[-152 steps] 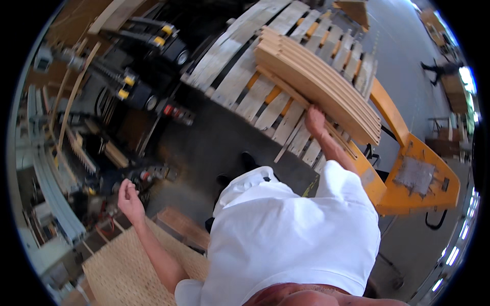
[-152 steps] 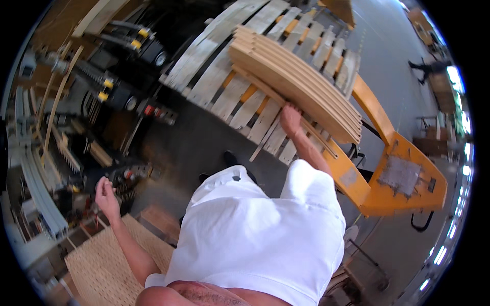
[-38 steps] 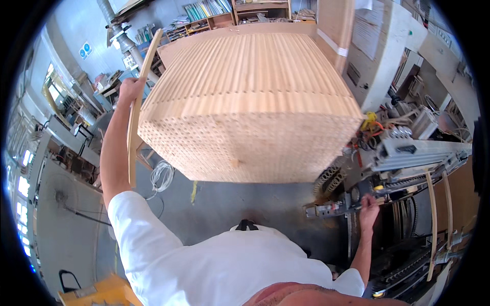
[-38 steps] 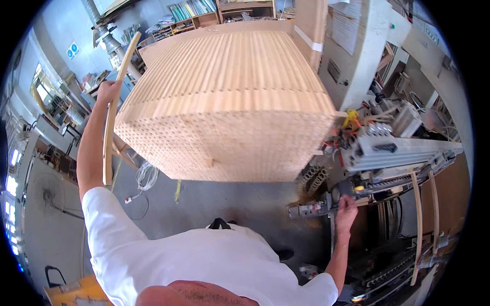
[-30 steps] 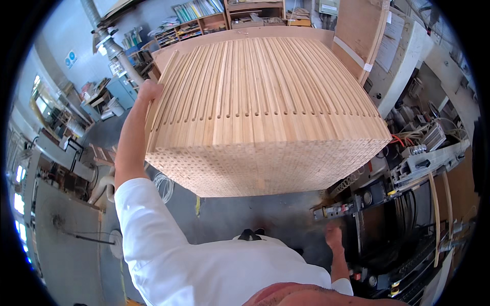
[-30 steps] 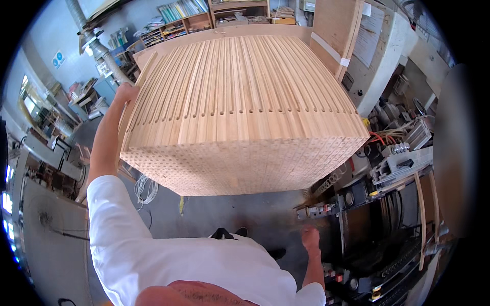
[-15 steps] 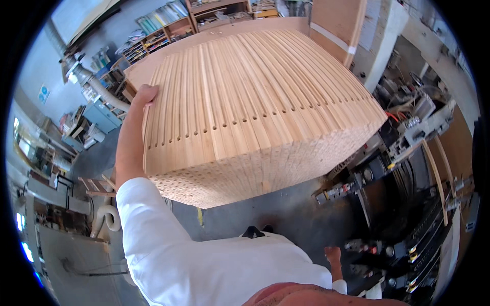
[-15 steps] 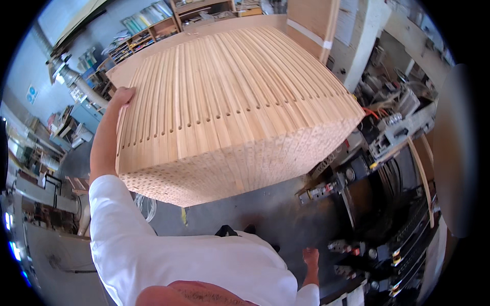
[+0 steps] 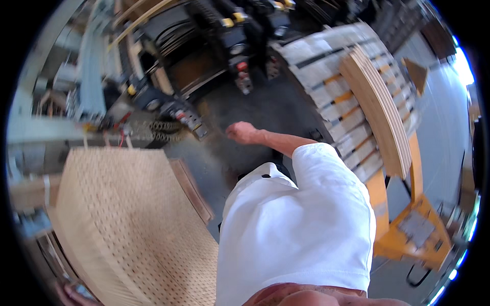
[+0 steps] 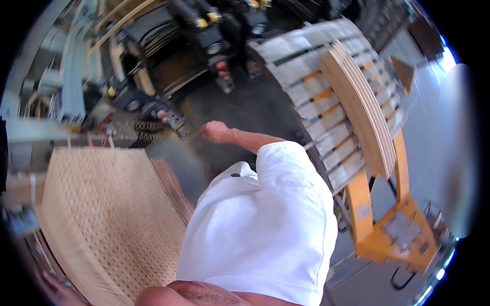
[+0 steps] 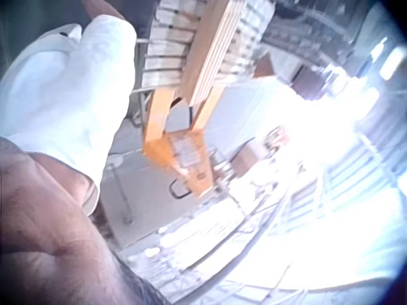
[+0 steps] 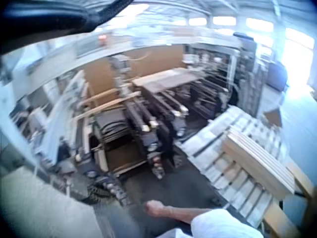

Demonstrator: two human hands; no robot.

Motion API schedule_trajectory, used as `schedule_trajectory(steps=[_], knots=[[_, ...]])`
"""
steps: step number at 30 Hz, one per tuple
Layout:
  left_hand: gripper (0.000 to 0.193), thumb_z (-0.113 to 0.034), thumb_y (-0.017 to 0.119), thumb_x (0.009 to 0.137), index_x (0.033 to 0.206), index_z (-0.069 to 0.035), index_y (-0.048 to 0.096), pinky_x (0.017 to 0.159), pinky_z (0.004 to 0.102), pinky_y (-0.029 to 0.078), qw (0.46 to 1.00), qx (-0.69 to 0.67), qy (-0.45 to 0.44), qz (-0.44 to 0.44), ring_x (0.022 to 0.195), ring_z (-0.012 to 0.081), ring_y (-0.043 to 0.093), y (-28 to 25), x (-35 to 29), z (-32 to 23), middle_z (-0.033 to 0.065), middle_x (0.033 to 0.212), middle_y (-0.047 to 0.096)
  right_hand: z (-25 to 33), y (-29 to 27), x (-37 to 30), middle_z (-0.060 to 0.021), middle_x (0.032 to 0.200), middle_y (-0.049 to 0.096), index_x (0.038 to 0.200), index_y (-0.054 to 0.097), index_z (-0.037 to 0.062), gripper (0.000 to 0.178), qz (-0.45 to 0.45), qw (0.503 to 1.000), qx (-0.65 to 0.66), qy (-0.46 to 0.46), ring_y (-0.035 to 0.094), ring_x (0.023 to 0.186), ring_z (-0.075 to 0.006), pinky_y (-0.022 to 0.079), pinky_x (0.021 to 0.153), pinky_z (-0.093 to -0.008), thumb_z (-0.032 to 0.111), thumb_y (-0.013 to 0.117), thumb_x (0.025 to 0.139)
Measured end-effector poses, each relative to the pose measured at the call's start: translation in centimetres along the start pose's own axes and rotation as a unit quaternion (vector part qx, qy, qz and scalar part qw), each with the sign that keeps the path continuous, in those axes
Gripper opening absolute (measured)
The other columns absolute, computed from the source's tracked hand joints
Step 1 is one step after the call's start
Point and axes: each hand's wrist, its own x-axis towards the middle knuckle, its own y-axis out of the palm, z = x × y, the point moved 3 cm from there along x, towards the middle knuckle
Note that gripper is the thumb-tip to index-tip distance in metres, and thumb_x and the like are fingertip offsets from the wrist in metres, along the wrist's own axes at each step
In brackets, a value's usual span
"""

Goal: The person repeatedly picks up thin wooden strips from a stack and feeds them into a machine. The strips are processed and then placed onto a perforated wooden board. This cycle of picking, feeding, and stacking is performed continuously.

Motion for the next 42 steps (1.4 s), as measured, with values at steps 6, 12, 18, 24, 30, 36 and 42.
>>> schedule_trajectory(steps=[6,12,18,24,30,36,42], knots=[[0.037,-0.012,0.059,0.093,0.128,0.0,0.056,0.086,0.0311,0.048,0.906,-0.282,0.06,0.311,0.097,0.0201,0.06,19.0,-1.5,-17.7,0.0127,0.114,0.062,-4.8,-2.9,-10.6,-0.0172,0.103,0.068,0.107,0.068,0.0086,0.028,-0.158,0.982,0.103,0.014,0.064,0.098,-0.0364,0.052,0.084,-0.0469,0.023,0.063,0.083],[0.033,-0.014,0.062,0.093,0.122,0.002,0.061,0.087,0.0293,0.049,0.712,-0.474,0.084,0.511,0.097,0.0176,0.062,35.2,-13.1,-38.0,0.0119,0.112,0.065,-14.8,-10.2,-26.7,-0.0185,0.102,0.068,0.108,0.068,0.0046,0.027,-0.42,0.856,0.161,0.254,0.063,0.1,-0.0377,0.051,0.085,-0.0464,0.022,0.062,0.087],[0.038,-0.015,0.065,0.092,0.126,0.001,0.058,0.087,0.0324,0.052,0.563,-0.493,0.294,0.594,0.105,0.024,0.062,33.1,-22.4,-57.4,0.0161,0.123,0.061,-18.1,-8.7,-45.3,-0.0194,0.1,0.069,0.107,0.068,0.0001,0.028,-0.607,0.642,0.238,0.404,0.067,0.095,-0.0332,0.051,0.084,-0.0387,0.022,0.063,0.089],[0.049,-0.032,0.061,0.095,0.129,0.003,0.056,0.098,0.0382,0.046,0.566,-0.462,0.419,0.539,0.114,0.0324,0.06,35.3,-24.5,-68.2,0.0217,0.125,0.062,-21.8,2.5,-62.7,-0.0038,0.077,0.065,0.091,0.068,-0.0004,0.037,-0.712,0.347,0.362,0.491,0.06,0.069,-0.0096,0.049,0.064,-0.0276,0.035,0.059,0.096],[0.051,-0.03,0.059,0.096,0.132,0.004,0.05,0.108,0.0425,0.036,0.585,-0.48,0.48,0.445,0.131,0.0384,0.044,29.7,-24.2,-76.3,0.0239,0.139,0.048,-28.5,-0.5,-72.3,-0.0074,0.098,0.066,0.108,0.063,0.0016,0.057,-0.743,0.214,0.465,0.432,0.064,0.085,-0.0141,0.051,0.07,-0.0278,0.057,0.055,0.094],[0.073,-0.039,0.068,0.088,0.145,-0.005,0.038,0.115,0.0512,0.02,0.54,-0.473,0.637,0.279,0.141,0.0437,0.024,19.1,-28.9,-86.6,0.0217,0.151,0.033,-36.2,-5.5,-72.5,-0.0093,0.112,0.067,0.125,0.058,0.0021,0.077,-0.686,0.269,0.624,0.262,0.062,0.101,-0.0198,0.05,0.081,-0.0331,0.07,0.047,0.09],[0.09,-0.047,0.072,0.081,0.153,-0.016,0.027,0.113,0.0609,0.013,0.563,-0.35,0.685,0.302,0.144,0.0442,0.016,21.0,-33.1,-92.9,0.0197,0.158,0.019,-37.3,-8.1,-70.8,-0.0073,0.129,0.061,0.135,0.053,0.0029,0.076,-0.681,0.314,0.616,0.241,0.057,0.116,-0.0161,0.046,0.096,-0.034,0.066,0.038,0.096]])
